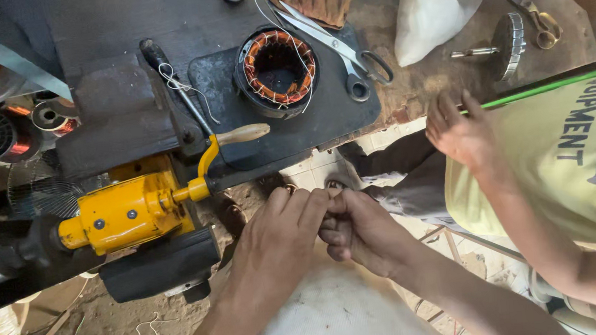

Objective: The person is winding copper wire around a motor stator core. They use their hands to guide the wire and secure it with white string, occasionally using scissors to cut the string. The person also uses a screwdriver to adjust the windings inside the stator.

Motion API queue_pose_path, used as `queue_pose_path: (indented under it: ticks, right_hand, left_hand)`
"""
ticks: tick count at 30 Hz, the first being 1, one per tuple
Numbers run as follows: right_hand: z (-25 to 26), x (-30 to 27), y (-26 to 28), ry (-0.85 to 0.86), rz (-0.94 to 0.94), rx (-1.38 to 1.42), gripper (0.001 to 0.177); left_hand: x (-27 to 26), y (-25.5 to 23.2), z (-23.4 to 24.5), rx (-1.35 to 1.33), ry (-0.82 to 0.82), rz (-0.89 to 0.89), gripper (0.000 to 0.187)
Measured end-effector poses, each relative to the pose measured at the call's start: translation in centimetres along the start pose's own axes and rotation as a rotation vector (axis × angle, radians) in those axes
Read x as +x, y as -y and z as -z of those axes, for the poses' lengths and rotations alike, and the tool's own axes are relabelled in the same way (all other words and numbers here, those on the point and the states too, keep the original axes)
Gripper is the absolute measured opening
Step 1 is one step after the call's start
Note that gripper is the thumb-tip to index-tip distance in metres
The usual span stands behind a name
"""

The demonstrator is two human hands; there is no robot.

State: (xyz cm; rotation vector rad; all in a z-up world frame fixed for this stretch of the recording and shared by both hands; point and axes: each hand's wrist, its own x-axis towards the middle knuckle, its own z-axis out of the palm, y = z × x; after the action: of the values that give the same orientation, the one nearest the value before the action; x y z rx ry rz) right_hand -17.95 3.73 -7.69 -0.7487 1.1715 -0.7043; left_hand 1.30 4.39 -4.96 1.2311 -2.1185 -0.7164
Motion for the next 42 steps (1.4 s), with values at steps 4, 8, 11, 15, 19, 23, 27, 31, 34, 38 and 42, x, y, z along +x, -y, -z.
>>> queue_pose_path:
  ticks: [4, 8, 11, 15, 19, 23, 27, 31, 34, 38, 42]
  right_hand:
    - [1.2, -0.3, 1.0, -0.079, 0.183, -0.179, 0.018]
    - [1.5, -0.4, 2.5, -0.130, 1.268, -1.257, 0.026]
    - [1.4, -0.2, 2.7, -0.146, 1.212, -1.227, 0.023]
    - [1.4, 0.6, 1.7, -0.109, 0.734, -0.815, 0.022]
    - [2.2, 0.6, 0.8, 0.046, -0.120, 0.112, 0.022]
    - [3.2, 0.3, 1.6, -0.053, 0.098, -0.167, 0.022]
    - [3.6, 0.5, 3.2, -0.173, 1.195, -1.207, 0.030]
    - [3.8, 0.9, 3.7, -0.122, 1.297, -1.235, 0.032]
    - [3.8, 0.9, 3.1, -0.162, 0.966, -1.039, 0.024]
    - [4.4, 0.9, 2.5, -0.037, 0.006, -0.017, 0.023]
    - [5.4, 0.5, 2.9, 0.004, -0.107, 0.082, 0.023]
  left_hand:
    - [0.4, 0.0, -0.3, -0.018, 0.008, 0.085, 0.035]
    - [1.2, -0.2, -0.4, -0.073, -0.010, 0.156, 0.026]
    - [1.7, -0.3, -0.8, -0.109, 0.003, 0.181, 0.024]
    - [2.3, -0.1, -1.1, -0.101, -0.061, 0.096, 0.031]
    - [2.7, 0.0, -1.4, -0.027, 0.006, -0.006, 0.037]
    - [3.4, -0.3, -1.6, -0.077, -0.021, 0.087, 0.029]
    - [3.7, -0.9, -1.8, -0.089, -0.094, 0.155, 0.022]
    - [4.1, -1.1, -2.2, -0.131, -0.095, 0.138, 0.026]
    - [4.3, -1.0, -2.6, -0.093, -0.098, 0.085, 0.027]
    - [4.5, -0.8, -3.2, 0.030, -0.042, 0.004, 0.034]
    - [4.6, -0.7, -3.7, 0.018, -0.038, -0.014, 0.037]
